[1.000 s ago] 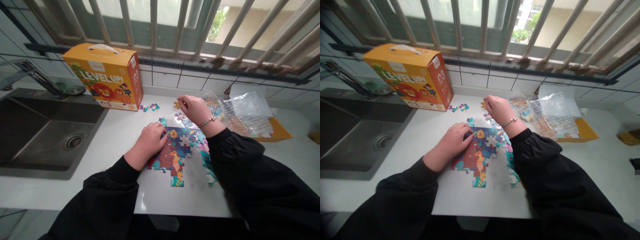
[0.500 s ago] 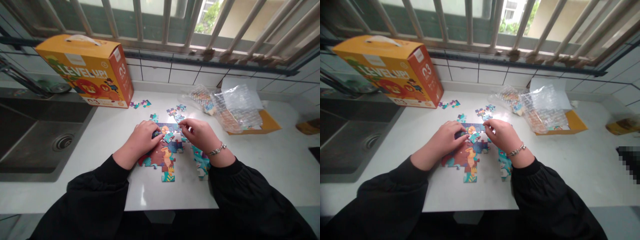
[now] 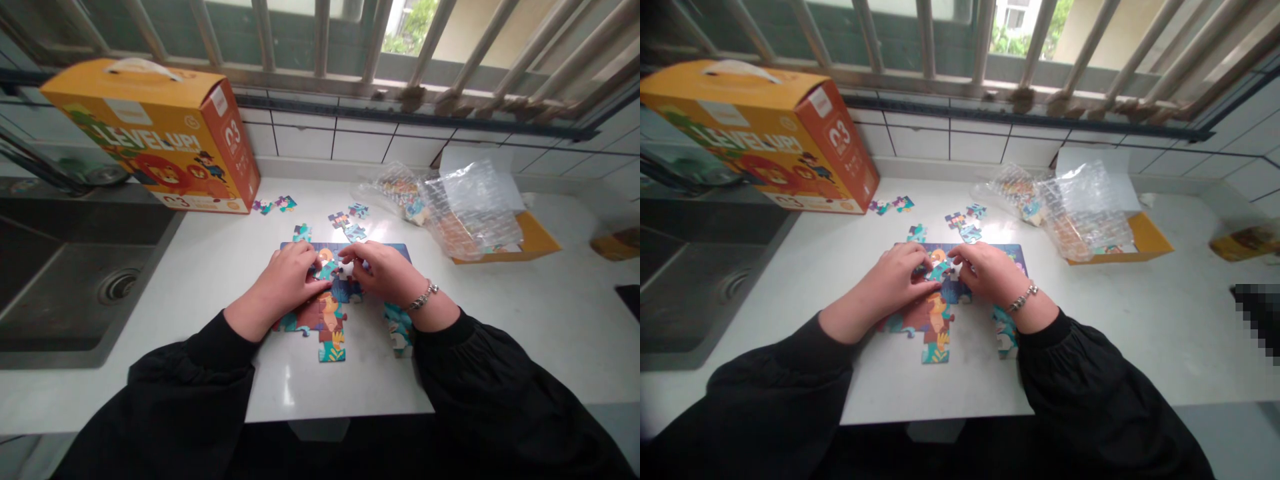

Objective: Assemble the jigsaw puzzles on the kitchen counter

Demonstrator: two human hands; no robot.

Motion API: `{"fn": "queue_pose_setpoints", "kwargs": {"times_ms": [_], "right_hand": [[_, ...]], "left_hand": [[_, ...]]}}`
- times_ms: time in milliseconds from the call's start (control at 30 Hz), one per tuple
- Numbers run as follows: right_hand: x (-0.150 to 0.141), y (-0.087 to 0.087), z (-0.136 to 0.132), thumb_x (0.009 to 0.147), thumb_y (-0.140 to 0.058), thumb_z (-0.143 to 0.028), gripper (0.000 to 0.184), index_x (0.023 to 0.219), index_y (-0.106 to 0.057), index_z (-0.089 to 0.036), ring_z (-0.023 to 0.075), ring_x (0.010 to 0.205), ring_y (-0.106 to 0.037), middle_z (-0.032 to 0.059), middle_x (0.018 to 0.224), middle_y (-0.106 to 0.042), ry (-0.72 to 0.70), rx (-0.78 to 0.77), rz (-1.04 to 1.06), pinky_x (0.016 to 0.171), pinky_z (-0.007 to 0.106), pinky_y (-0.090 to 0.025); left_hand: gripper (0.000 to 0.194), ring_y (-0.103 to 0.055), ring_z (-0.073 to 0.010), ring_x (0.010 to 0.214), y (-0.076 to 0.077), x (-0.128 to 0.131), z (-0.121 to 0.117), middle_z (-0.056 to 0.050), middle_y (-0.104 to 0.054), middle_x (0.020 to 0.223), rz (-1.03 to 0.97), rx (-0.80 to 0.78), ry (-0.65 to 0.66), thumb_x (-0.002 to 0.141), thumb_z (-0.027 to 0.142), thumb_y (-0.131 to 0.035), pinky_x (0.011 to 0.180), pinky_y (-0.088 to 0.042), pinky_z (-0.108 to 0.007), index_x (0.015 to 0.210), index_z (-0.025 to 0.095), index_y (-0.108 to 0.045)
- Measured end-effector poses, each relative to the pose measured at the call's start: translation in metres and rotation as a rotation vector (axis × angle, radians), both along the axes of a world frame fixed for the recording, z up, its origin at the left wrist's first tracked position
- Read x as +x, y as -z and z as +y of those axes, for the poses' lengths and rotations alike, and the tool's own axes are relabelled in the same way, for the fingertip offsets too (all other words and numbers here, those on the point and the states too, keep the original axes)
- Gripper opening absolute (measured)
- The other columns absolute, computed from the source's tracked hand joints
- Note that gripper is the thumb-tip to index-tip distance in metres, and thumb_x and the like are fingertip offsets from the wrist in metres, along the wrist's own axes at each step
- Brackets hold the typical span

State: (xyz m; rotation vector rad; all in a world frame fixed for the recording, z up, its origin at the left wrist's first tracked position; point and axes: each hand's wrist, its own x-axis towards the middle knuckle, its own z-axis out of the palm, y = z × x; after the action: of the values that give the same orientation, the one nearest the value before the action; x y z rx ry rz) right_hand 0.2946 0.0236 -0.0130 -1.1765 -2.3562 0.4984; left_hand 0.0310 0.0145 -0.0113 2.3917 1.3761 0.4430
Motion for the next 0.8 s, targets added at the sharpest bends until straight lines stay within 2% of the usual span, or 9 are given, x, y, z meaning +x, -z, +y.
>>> {"fn": "queue_pose_setpoints", "kwargs": {"times_ms": [133, 300, 367, 533, 667, 733, 800], "right_hand": [[0.002, 0.001, 0.001, 0.092, -0.061, -0.006, 0.035, 0.118, -0.074, -0.025, 0.024, 0.099, -0.073, 0.0066, 0.11, -0.083, -0.017, 0.053, -0.001, 0.089, 0.037, -0.058], [0.0, 0.001, 0.0, 0.092, -0.061, -0.006, 0.038, 0.122, -0.073, -0.026, 0.0254, 0.104, -0.073, 0.0075, 0.114, -0.082, -0.069, 0.064, -0.012, 0.094, 0.04, -0.057], [-0.001, -0.001, -0.002, 0.091, -0.061, -0.004, 0.039, 0.122, -0.073, -0.026, 0.0244, 0.103, -0.073, 0.0061, 0.112, -0.083, -0.092, 0.028, -0.013, 0.094, 0.038, -0.057], [-0.001, -0.004, -0.004, 0.092, -0.061, -0.005, 0.038, 0.122, -0.074, -0.025, 0.0207, 0.091, -0.072, 0.0029, 0.098, -0.08, -0.141, -0.006, -0.004, 0.087, 0.035, -0.055], [0.0, -0.004, -0.003, 0.091, -0.063, -0.004, 0.039, 0.123, -0.071, -0.025, 0.0237, 0.106, -0.073, 0.0063, 0.115, -0.08, -0.208, 0.047, 0.014, 0.097, 0.04, -0.057], [0.002, -0.004, -0.002, 0.092, -0.066, -0.007, 0.043, 0.131, -0.069, -0.024, 0.0257, 0.113, -0.072, 0.0091, 0.124, -0.079, -0.22, 0.051, 0.02, 0.101, 0.043, -0.058], [0.002, -0.003, -0.002, 0.094, -0.069, -0.009, 0.047, 0.139, -0.066, -0.024, 0.0264, 0.118, -0.072, 0.0106, 0.131, -0.078, -0.249, 0.039, 0.03, 0.104, 0.045, -0.059]], "left_hand": [[0.021, -0.066, -0.0294, 0.115, 0.002, -0.001, 0.002, -0.008, -0.071, 0.119, -0.058, -0.033, 0.059, 0.093, 0.036, -0.089, 0.103, -0.053, -0.046, 0.097, 0.022, -0.073], [0.008, -0.068, -0.0283, 0.118, -0.002, -0.006, 0.002, -0.007, -0.075, 0.12, -0.069, -0.059, 0.162, 0.096, 0.027, -0.08, 0.107, -0.054, -0.047, 0.103, 0.025, -0.077], [0.013, -0.069, -0.028, 0.12, -0.004, -0.009, 0.002, -0.006, -0.077, 0.121, -0.081, -0.055, 0.178, 0.096, 0.02, -0.075, 0.11, -0.053, -0.047, 0.108, 0.026, -0.077], [0.045, -0.073, -0.0255, 0.119, 0.003, -0.014, 0.004, -0.005, -0.081, 0.125, -0.142, -0.044, 0.242, 0.09, 0.001, -0.06, 0.11, -0.056, -0.046, 0.12, 0.028, -0.08], [0.054, -0.073, -0.0237, 0.122, 0.005, -0.012, 0.002, -0.005, -0.078, 0.134, -0.218, -0.037, 0.323, 0.086, -0.002, -0.056, 0.112, -0.058, -0.044, 0.127, 0.028, -0.076], [0.057, -0.071, -0.0242, 0.128, 0.002, -0.01, 0.0, -0.007, -0.076, 0.135, -0.26, 0.001, 0.284, 0.085, -0.002, -0.053, 0.114, -0.057, -0.044, 0.132, 0.026, -0.07], [0.051, -0.07, -0.0251, 0.127, -0.002, -0.009, -0.001, -0.009, -0.075, 0.132, -0.259, 0.042, 0.189, 0.087, -0.001, -0.053, 0.113, -0.057, -0.044, 0.13, 0.023, -0.067]]}}
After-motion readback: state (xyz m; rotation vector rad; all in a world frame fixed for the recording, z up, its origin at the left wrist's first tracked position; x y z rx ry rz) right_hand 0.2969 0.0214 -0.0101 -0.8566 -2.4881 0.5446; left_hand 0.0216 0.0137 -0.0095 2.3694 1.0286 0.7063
